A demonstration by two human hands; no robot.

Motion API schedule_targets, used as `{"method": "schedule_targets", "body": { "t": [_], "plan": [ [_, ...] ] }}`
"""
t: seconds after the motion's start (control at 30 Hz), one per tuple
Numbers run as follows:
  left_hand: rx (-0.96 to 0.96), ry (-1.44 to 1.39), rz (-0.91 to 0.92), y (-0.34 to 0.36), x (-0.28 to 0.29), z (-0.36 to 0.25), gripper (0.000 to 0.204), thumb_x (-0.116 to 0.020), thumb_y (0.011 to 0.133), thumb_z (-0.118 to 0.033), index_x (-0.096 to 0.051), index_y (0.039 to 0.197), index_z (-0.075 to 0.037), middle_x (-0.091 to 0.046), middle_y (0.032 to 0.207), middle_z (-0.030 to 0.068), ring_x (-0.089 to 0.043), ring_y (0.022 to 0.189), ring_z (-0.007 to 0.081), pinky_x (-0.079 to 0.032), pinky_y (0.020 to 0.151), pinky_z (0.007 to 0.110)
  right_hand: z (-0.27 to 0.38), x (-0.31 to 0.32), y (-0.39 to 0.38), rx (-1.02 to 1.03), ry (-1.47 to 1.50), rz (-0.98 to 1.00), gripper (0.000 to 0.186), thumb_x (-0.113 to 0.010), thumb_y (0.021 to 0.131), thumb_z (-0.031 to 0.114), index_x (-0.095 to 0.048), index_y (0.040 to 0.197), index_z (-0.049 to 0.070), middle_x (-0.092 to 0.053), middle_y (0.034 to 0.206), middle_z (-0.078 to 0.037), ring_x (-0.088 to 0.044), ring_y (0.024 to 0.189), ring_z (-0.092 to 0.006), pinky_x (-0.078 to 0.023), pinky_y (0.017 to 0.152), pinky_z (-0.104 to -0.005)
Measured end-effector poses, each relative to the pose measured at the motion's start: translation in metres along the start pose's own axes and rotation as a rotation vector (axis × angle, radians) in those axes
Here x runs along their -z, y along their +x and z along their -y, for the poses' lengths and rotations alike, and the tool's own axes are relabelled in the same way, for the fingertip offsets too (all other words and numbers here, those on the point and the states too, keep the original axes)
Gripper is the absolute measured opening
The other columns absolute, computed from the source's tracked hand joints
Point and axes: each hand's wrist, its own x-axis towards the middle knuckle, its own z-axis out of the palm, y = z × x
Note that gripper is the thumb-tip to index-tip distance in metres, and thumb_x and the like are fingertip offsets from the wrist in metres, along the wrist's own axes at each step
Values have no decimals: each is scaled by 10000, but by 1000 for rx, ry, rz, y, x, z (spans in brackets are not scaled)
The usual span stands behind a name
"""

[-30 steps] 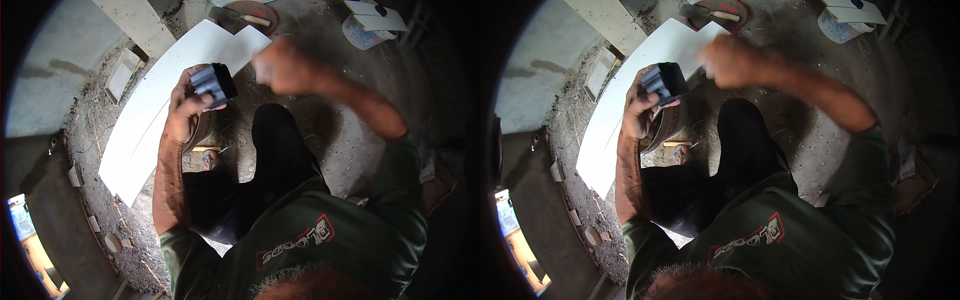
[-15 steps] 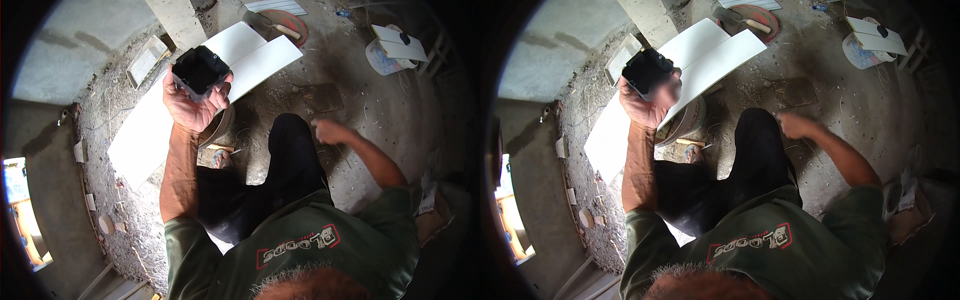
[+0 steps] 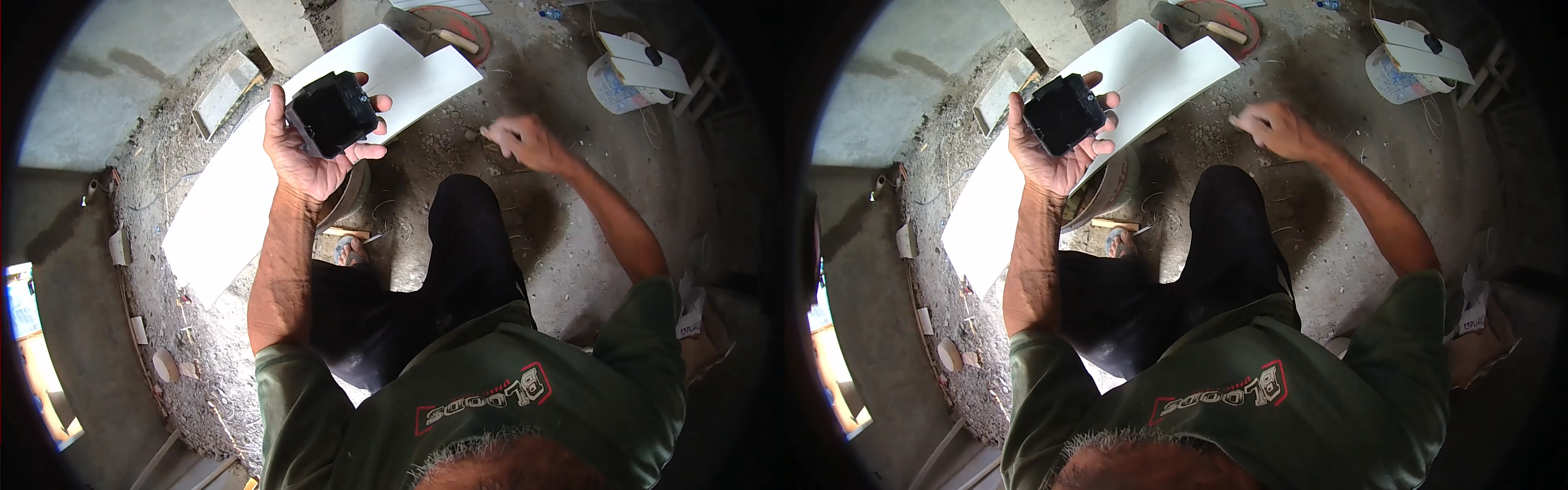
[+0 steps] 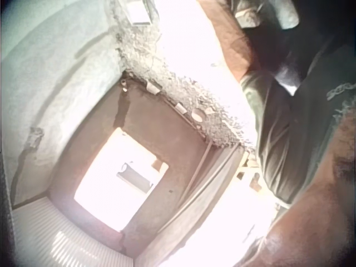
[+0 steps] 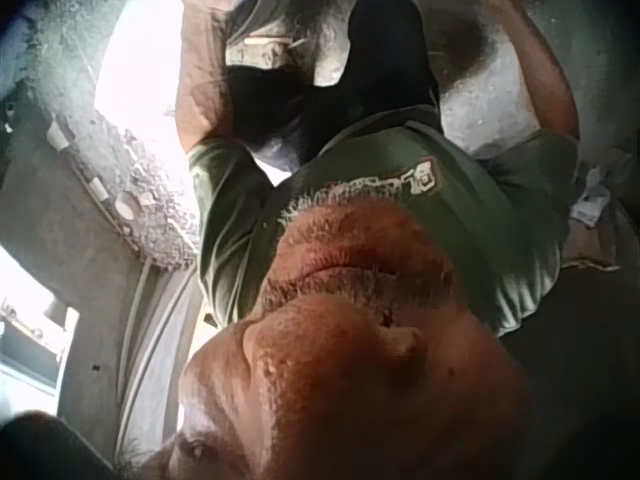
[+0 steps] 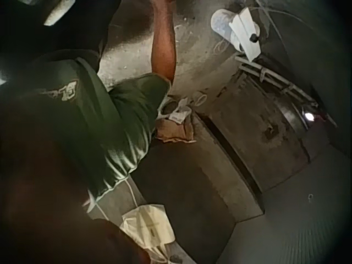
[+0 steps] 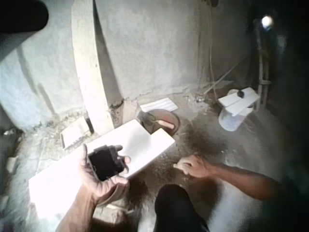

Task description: Preparing an electrical box by marking it and cutting holes for wires.

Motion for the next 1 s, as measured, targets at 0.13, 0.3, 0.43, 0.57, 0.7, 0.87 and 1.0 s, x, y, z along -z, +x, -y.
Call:
{"method": "schedule_targets", "body": {
  "t": [0.13, 0.3, 0.43, 0.57, 0.7, 0.87, 1.0],
  "plan": [
    [-13, 54, -57, -3, -1, -1, 937, -526, 859, -665, -386, 1335, 131, -533, 1176, 373, -619, 991, 485, -604, 752, 563, 76, 17, 46, 468, -103, -184, 219, -612, 925, 203, -691, 922, -2, -636, 670, -154, -615, 587, -228, -475, 604, -363],
    [-66, 88, -201, -4, -9, 4, 836, -512, 880, -615, -470, 1262, 128, -594, 1109, 350, -658, 965, 460, -620, 702, 553, 133, 23, 57, 416, -127, -35, 188, -579, 902, 142, -696, 904, -5, -637, 703, -215, -641, 636, -323, -489, 648, -395],
    [-89, 185, -227, -2, -10, 5, 793, -535, 877, -568, -479, 1251, 129, -608, 1097, 332, -671, 958, 431, -634, 701, 507, 137, 16, 66, 573, -261, -146, 179, -557, 869, 105, -691, 867, -15, -612, 698, -245, -650, 675, -363, -496, 670, -420],
    [-124, 269, -282, -1, -15, 10, 768, -560, 862, -531, -484, 1245, 131, -623, 1085, 308, -681, 951, 405, -640, 696, 479, 147, 19, 66, 407, -257, 82, 237, -586, 934, 152, -699, 1035, -31, -699, 860, -219, -665, 759, -320, -486, 801, -427],
    [-83, 303, -266, -4, -8, 5, 780, -585, 858, -540, -463, 1315, 80, -588, 1196, 275, -638, 1038, 419, -608, 780, 536, 155, 19, 65, 335, -321, 61, 224, -589, 918, 127, -700, 1011, -43, -694, 856, -241, -667, 741, -328, -494, 796, -424],
    [-92, 332, -270, -4, -7, 8, 775, -604, 847, -522, -463, 1322, 74, -586, 1206, 266, -632, 1059, 425, -602, 795, 535, 144, 15, 65, 389, -379, -12, 226, -588, 908, 109, -700, 1003, -62, -697, 872, -252, -676, 764, -339, -505, 802, -422],
    [-129, 310, -310, -1, -15, 13, 717, -635, 821, -462, -497, 1239, 104, -621, 1098, 258, -685, 943, 382, -625, 733, 514, 141, 13, 67, 419, -403, -48, 224, -589, 900, 101, -701, 999, -66, -696, 883, -258, -680, 785, -346, -506, 808, -425]
  ]
}}
